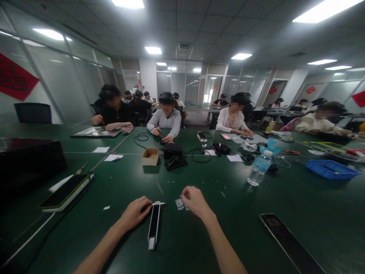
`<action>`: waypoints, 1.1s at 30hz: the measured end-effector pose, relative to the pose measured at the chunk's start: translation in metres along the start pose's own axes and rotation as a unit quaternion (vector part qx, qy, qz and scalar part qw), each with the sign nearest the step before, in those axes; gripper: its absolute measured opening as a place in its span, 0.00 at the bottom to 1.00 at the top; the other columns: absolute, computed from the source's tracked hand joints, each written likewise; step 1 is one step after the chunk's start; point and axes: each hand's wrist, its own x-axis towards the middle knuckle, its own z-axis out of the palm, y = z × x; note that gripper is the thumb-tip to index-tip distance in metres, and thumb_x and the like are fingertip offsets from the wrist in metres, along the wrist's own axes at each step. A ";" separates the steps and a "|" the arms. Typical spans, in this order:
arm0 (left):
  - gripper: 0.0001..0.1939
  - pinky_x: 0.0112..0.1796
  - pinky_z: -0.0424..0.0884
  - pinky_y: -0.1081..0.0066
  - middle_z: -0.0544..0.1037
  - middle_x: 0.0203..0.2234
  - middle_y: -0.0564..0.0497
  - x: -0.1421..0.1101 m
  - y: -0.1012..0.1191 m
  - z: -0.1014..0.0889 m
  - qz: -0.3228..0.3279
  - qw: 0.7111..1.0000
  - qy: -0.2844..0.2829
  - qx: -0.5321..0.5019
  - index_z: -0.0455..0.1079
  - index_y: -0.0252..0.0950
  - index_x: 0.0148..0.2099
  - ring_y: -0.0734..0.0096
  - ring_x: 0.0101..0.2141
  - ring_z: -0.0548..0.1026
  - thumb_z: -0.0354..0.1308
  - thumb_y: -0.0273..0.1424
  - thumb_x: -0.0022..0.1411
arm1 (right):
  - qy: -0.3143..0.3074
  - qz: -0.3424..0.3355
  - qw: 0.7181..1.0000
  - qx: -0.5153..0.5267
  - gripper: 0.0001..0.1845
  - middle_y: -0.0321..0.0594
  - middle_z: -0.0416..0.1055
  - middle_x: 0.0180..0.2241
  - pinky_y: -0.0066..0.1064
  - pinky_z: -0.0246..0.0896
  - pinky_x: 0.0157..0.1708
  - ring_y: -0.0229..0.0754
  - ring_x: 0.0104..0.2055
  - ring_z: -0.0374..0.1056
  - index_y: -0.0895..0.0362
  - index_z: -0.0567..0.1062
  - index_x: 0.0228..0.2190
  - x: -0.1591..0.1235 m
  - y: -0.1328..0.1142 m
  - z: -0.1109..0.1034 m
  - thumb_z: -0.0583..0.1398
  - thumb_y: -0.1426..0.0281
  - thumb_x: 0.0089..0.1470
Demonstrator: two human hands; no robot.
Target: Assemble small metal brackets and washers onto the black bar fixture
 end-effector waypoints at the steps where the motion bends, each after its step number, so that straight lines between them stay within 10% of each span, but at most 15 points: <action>1: 0.10 0.37 0.67 0.70 0.74 0.36 0.49 0.000 0.000 0.000 0.001 1.000 0.000 0.002 0.70 0.38 0.40 0.67 0.35 0.72 0.47 0.31 0.66 | 0.021 -0.028 0.999 0.010 0.08 0.41 0.72 0.37 0.30 0.63 0.37 0.41 0.37 0.68 0.58 0.74 0.34 0.001 -0.008 0.008 0.55 0.69 0.55; 8: 0.11 0.36 0.67 0.71 0.74 0.35 0.48 0.000 0.003 -0.001 -0.003 1.000 -0.003 0.014 0.70 0.37 0.41 0.67 0.35 0.72 0.46 0.31 0.66 | 0.029 -0.137 0.990 0.006 0.11 0.42 0.72 0.39 0.33 0.62 0.43 0.42 0.42 0.66 0.58 0.74 0.40 0.002 -0.030 0.054 0.54 0.73 0.58; 33: 0.10 0.36 0.66 0.71 0.74 0.34 0.50 -0.002 -0.003 0.006 0.003 1.000 0.018 0.024 0.70 0.38 0.40 0.68 0.34 0.72 0.46 0.31 0.65 | 0.034 -0.151 0.988 0.023 0.06 0.38 0.73 0.36 0.30 0.62 0.40 0.41 0.40 0.66 0.55 0.75 0.36 0.004 -0.031 0.066 0.57 0.71 0.57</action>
